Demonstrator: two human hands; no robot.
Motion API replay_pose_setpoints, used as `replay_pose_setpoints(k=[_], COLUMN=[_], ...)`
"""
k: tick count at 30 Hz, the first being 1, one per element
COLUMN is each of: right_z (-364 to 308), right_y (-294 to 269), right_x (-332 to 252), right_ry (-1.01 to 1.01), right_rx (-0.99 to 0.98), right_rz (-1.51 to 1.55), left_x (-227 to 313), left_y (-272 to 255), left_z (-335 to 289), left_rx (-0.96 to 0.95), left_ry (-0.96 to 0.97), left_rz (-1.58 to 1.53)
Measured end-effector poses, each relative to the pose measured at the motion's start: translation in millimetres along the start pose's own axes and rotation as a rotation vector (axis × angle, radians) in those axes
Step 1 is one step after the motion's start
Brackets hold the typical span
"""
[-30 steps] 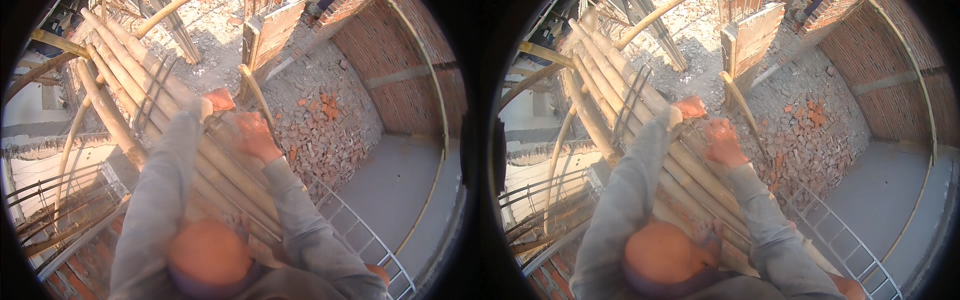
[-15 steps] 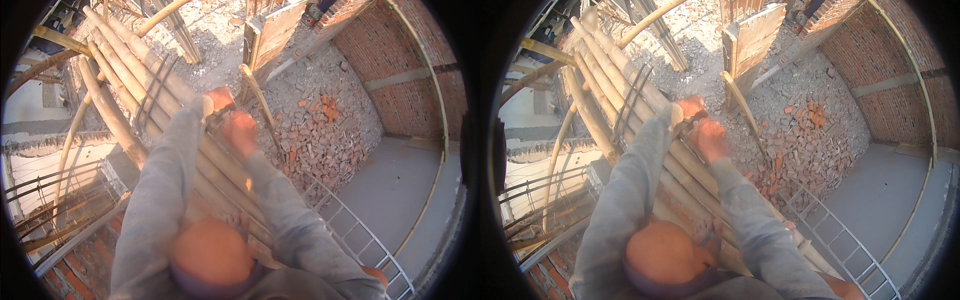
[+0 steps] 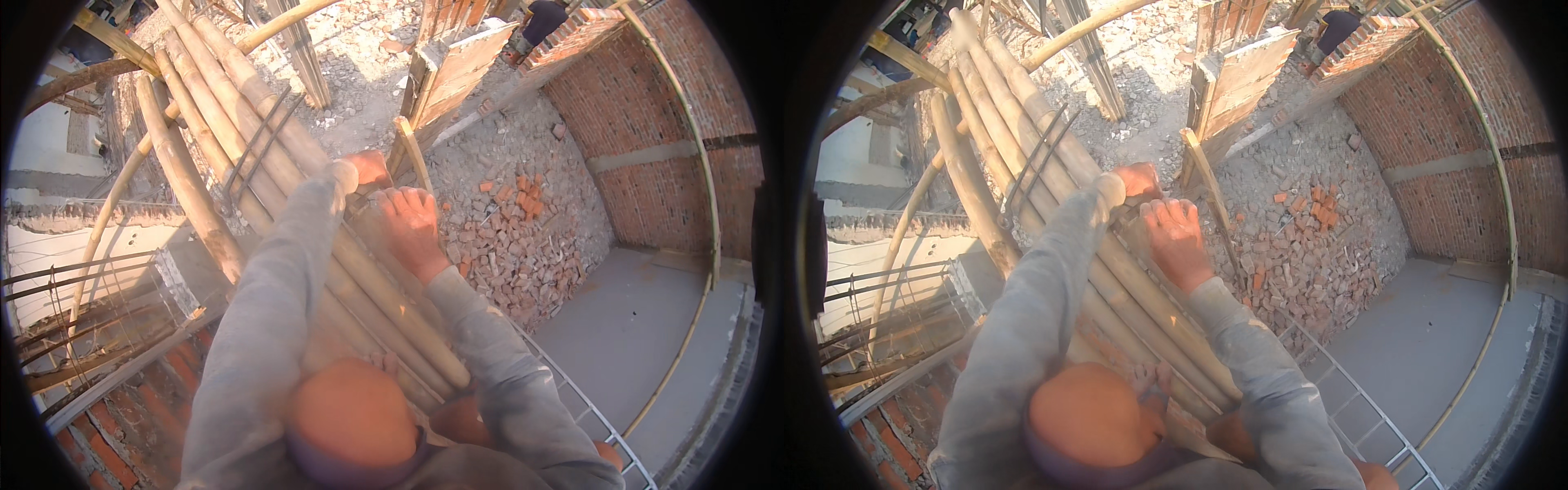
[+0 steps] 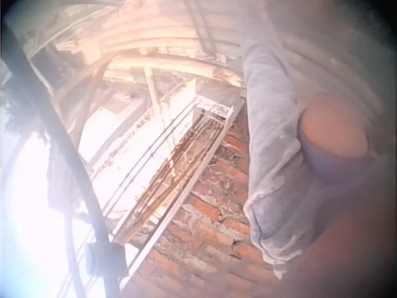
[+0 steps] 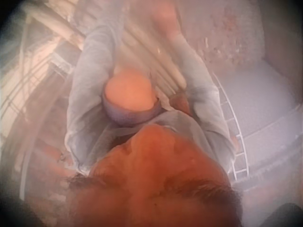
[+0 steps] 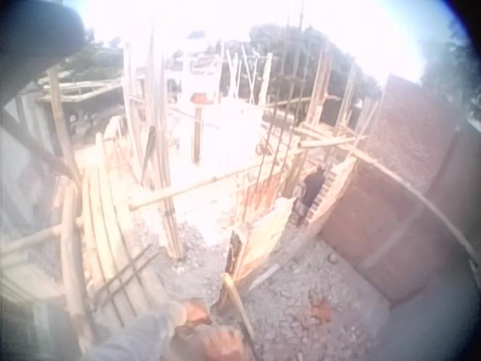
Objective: The person secures bamboo poles together on a scaffold using wire and a metal tool. They wrap the wire around the poles, twist it to tighten the joint, and adjust the poles to ensure stability.
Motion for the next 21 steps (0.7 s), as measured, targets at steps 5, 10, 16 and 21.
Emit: replay_pose_setpoints(k=[5, 10, 16, 21], right_z=[2, -20, 40, 151], right_y=[50, 96, 8, -11], right_x=[12, 36, 51, -5], right_ry=[0.224, 1.270, 0.748, 0.112], right_rx=[-0.082, -0.164, -0.433, -0.063], right_rz=[0.105, 1.057, 0.062, 0.108], left_x=[-11, -13, -1, 3], left_y=[7, 14, 4, 6], left_z=[16, 21, -3, -19], left_rx=[0.098, 0.032, 0.027, 0.061], left_ry=[0.092, 0.072, -0.097, 0.003], left_rz=[0.152, 0.044, -0.024, -0.094])
Point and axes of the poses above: each hand's wrist, its own z-axis towards the middle knuckle, its own y-axis out of the palm, x = y × z, the point moved 4 cm from there along z, towards the middle knuckle, and after that the axes turned 1 degree about -y, right-handed, at the moved point
